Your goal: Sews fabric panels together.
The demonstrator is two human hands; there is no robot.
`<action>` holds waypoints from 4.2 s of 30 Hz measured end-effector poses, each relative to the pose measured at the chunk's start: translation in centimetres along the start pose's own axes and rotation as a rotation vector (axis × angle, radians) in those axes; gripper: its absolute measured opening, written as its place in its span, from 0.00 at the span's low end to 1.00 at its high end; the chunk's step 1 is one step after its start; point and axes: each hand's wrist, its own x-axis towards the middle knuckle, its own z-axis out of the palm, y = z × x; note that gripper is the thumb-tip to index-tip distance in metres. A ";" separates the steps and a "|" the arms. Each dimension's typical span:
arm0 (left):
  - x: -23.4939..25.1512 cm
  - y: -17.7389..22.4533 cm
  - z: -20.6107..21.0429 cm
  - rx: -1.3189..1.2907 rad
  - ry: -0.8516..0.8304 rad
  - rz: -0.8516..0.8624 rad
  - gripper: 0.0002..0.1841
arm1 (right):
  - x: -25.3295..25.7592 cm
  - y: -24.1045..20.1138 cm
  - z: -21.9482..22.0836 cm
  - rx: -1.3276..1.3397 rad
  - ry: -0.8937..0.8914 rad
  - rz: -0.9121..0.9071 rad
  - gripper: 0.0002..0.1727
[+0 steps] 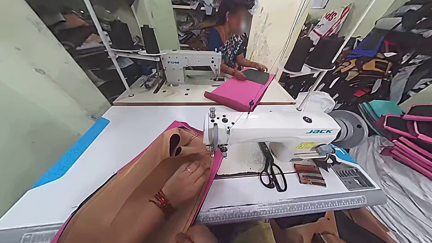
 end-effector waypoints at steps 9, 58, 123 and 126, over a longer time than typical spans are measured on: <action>-1.5 -1.4 0.3 -0.503 -0.612 -0.284 0.26 | 0.3 0.0 0.2 0.016 -0.040 -0.018 0.32; 6.9 2.1 -1.7 -0.351 -1.248 -0.428 0.31 | 0.0 5.7 -4.6 -1.109 1.002 -0.934 0.13; -12.7 -2.7 -10.8 -0.263 -0.376 -1.064 0.48 | -0.4 6.8 -2.0 -1.055 0.804 -0.838 0.27; -12.7 -2.1 -10.6 -0.203 -0.419 -1.132 0.49 | 1.2 6.6 -0.2 -1.186 0.703 -0.845 0.31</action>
